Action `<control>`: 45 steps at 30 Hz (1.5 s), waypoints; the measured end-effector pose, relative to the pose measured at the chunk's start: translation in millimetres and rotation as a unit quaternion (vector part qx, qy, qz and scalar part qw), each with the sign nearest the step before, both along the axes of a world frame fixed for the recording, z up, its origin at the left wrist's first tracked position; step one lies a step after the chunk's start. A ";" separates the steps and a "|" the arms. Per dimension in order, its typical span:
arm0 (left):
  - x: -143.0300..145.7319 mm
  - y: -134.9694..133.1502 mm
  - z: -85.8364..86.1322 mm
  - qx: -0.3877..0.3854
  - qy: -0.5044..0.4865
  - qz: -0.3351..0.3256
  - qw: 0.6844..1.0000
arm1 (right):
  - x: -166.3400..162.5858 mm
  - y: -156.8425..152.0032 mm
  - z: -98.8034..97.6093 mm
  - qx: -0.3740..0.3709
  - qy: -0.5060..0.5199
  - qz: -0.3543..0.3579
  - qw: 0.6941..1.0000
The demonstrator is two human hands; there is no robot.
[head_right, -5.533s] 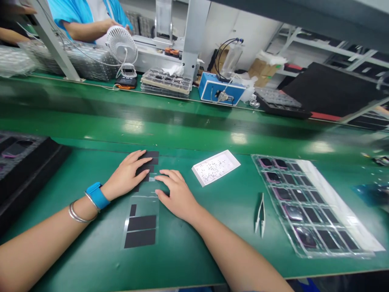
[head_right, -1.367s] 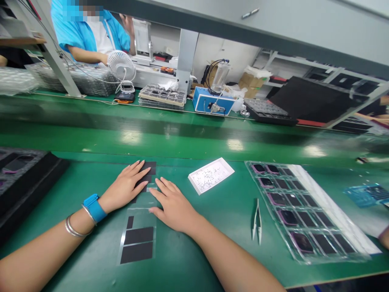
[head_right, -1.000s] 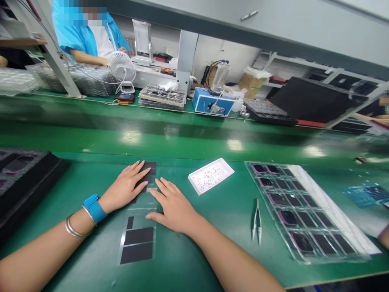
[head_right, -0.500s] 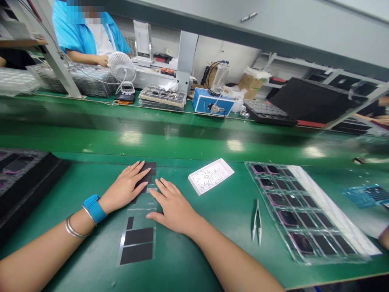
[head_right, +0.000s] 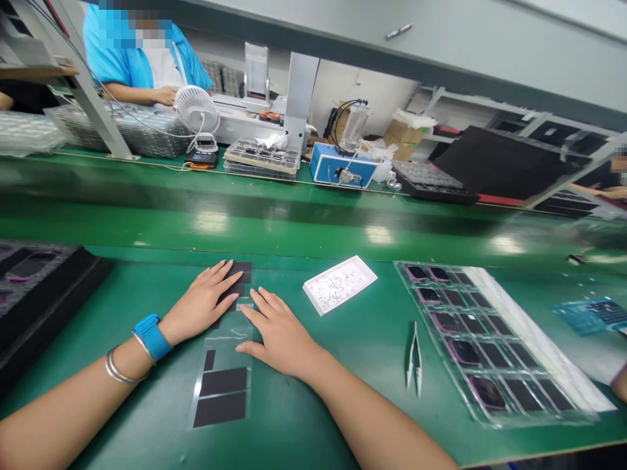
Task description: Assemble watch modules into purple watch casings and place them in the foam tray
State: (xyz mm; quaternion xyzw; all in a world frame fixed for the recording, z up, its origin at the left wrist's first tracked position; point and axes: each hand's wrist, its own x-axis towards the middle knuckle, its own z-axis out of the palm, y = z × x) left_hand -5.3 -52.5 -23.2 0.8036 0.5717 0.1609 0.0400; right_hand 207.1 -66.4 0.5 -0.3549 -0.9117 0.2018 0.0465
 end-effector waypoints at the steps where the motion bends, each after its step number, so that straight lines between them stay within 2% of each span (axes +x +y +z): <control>1: 0.0 0.0 -0.1 0.000 0.001 0.000 1.000 | 0.0 0.1 -0.1 0.000 0.005 -0.001 1.000; 12: 3.3 -6.0 0.9 0.015 0.014 -0.005 1.000 | 2.0 2.4 -6.3 0.000 0.022 0.002 1.000; 22: 7.9 -13.5 2.2 0.004 0.018 0.001 1.000 | -0.4 3.0 -3.5 -0.003 0.016 -0.012 1.000; 31: 12.0 -19.5 12.1 -0.046 0.012 -0.002 0.999 | 1.5 5.8 -17.6 0.023 0.052 -0.025 0.998; 45: 11.6 -19.7 16.2 -0.080 -0.003 -0.012 0.997 | -2.2 1.8 -14.5 0.008 0.116 -0.036 0.993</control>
